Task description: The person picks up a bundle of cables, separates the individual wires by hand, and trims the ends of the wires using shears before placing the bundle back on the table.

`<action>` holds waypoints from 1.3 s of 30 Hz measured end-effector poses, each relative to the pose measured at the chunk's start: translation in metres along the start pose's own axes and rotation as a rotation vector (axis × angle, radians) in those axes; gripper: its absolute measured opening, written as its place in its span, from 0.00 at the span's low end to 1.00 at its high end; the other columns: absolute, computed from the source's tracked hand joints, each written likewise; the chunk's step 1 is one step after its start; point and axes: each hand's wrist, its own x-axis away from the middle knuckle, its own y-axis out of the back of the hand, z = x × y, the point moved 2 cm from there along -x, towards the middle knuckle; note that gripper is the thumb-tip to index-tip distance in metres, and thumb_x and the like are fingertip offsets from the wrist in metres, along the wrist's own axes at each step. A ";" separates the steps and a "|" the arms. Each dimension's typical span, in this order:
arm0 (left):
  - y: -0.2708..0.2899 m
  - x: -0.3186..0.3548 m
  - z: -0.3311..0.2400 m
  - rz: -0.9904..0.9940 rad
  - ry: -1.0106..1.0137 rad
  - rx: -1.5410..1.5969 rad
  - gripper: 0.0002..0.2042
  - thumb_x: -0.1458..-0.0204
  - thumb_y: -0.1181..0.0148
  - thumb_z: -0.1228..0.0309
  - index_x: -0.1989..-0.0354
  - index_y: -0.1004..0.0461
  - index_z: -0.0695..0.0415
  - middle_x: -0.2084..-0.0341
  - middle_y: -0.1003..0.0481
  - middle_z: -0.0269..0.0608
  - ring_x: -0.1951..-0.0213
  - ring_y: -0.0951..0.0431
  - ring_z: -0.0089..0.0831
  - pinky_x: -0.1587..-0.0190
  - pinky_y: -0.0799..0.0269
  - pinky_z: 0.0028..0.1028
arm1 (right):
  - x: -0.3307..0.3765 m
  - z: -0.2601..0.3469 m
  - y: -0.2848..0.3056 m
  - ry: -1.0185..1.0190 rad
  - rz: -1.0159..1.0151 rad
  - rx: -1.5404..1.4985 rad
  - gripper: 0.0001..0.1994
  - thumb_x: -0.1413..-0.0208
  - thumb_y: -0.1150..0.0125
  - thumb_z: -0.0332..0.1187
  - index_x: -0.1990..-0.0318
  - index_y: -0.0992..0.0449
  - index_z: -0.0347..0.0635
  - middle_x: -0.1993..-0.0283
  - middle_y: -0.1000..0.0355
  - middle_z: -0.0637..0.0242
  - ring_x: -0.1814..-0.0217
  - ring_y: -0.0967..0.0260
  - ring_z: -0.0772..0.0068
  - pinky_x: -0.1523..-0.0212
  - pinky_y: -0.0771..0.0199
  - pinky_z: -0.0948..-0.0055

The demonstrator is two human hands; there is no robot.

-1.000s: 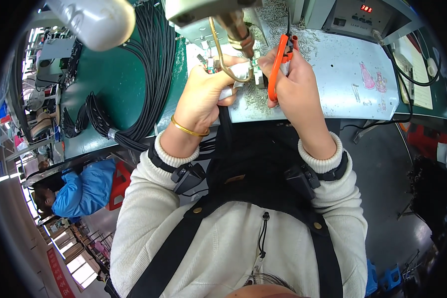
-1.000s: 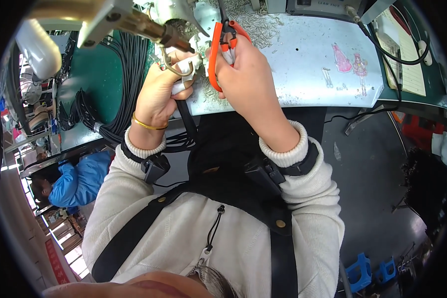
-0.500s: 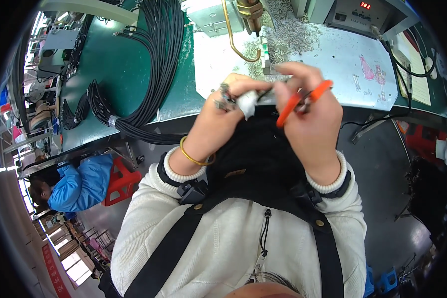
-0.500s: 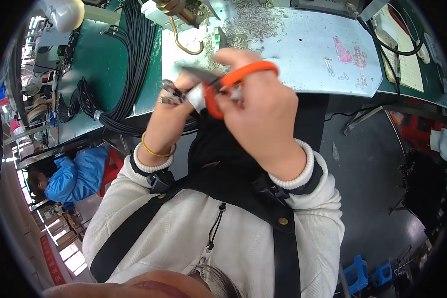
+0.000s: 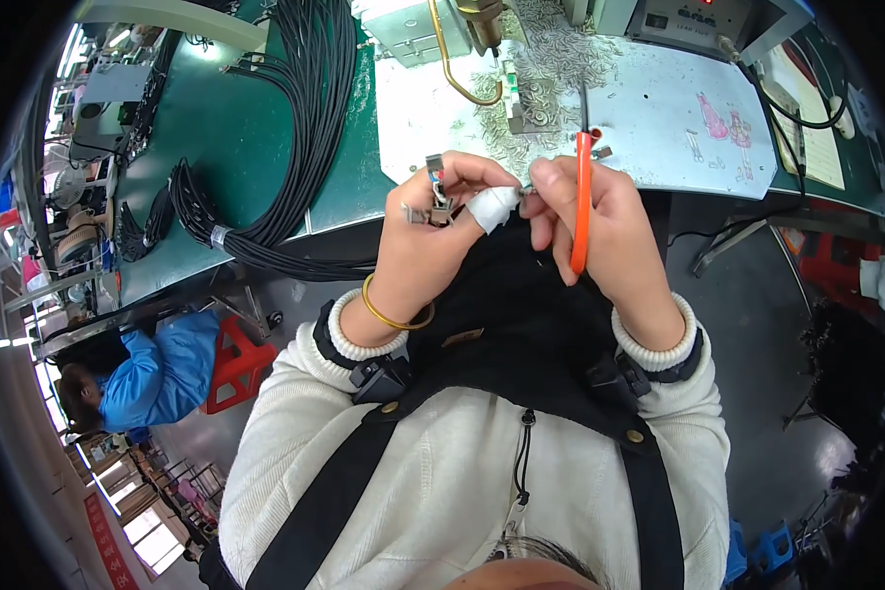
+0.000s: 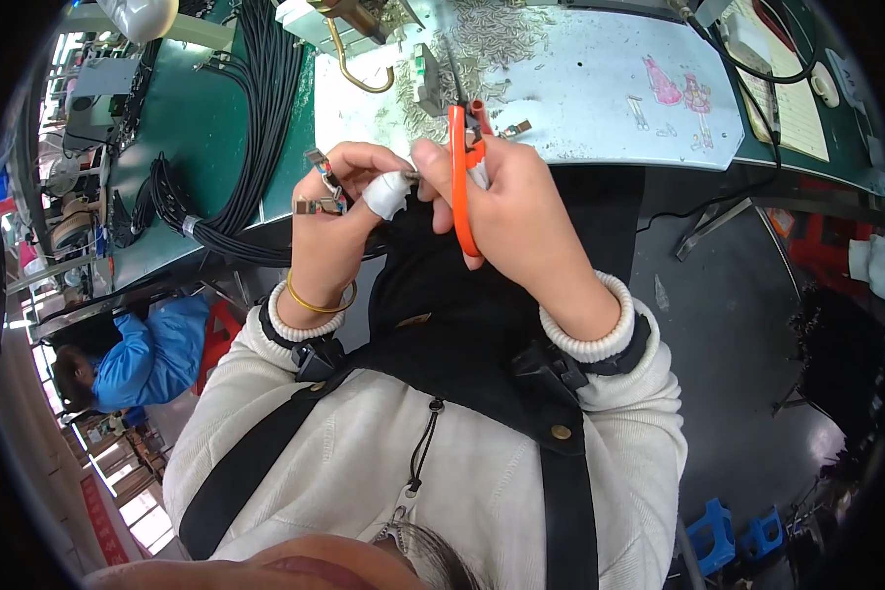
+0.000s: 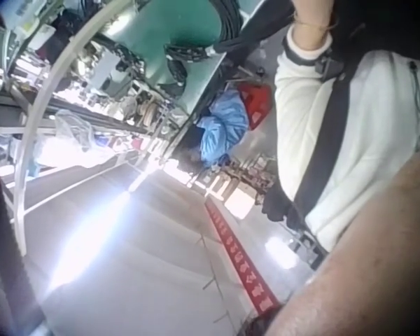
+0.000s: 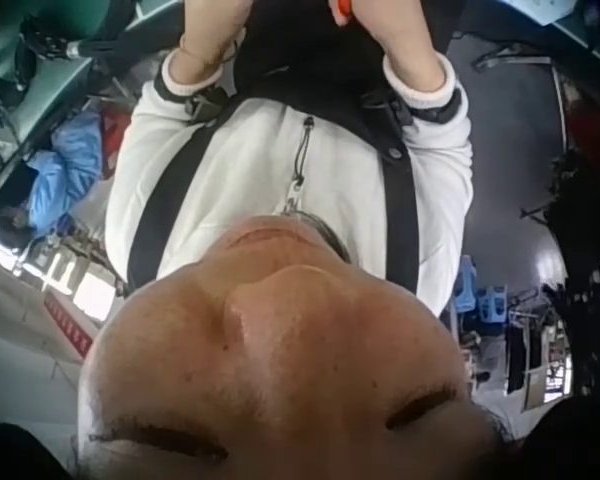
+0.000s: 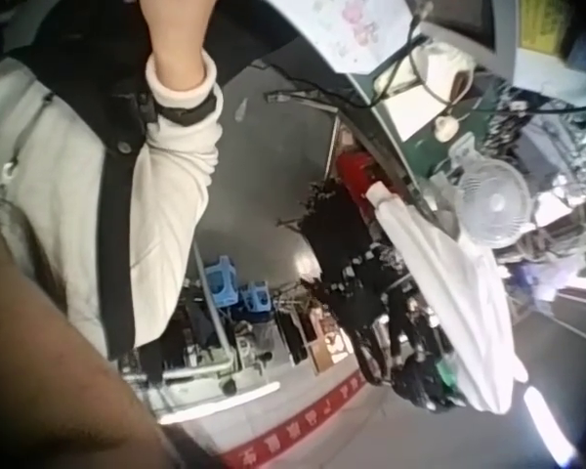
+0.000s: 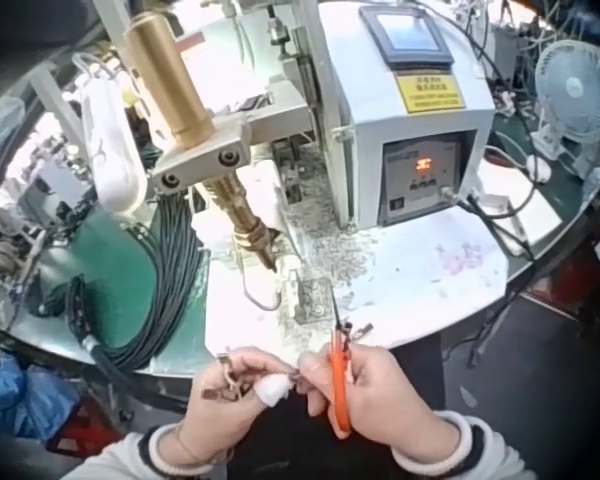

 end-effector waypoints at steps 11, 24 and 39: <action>0.002 -0.003 0.000 -0.006 -0.187 -0.192 0.07 0.56 0.50 0.85 0.68 0.31 0.63 0.75 0.30 0.32 0.75 0.32 0.16 0.74 0.37 0.14 | -0.003 -0.015 -0.006 0.016 0.130 -0.288 0.07 0.51 0.45 0.31 0.76 0.31 0.38 0.84 0.37 0.66 0.91 0.45 0.80 0.90 0.46 0.85; 0.008 0.000 -0.005 -0.001 0.245 0.026 0.05 0.56 0.46 0.78 0.69 0.31 0.61 0.76 0.31 0.30 0.81 0.39 0.10 0.82 0.47 0.11 | 0.011 -0.007 -0.002 1.138 -0.191 1.170 0.14 0.65 0.36 0.24 0.65 0.27 0.41 0.80 0.32 0.65 0.84 0.36 0.75 0.85 0.39 0.81; 0.005 -0.001 -0.003 -0.031 0.081 0.027 0.10 0.60 0.46 0.85 0.67 0.30 0.63 0.74 0.29 0.32 0.76 0.32 0.15 0.74 0.37 0.14 | 0.006 -0.012 -0.009 0.804 -0.257 0.621 0.04 0.57 0.41 0.21 0.72 0.30 0.36 0.83 0.31 0.69 0.85 0.36 0.86 0.83 0.38 0.86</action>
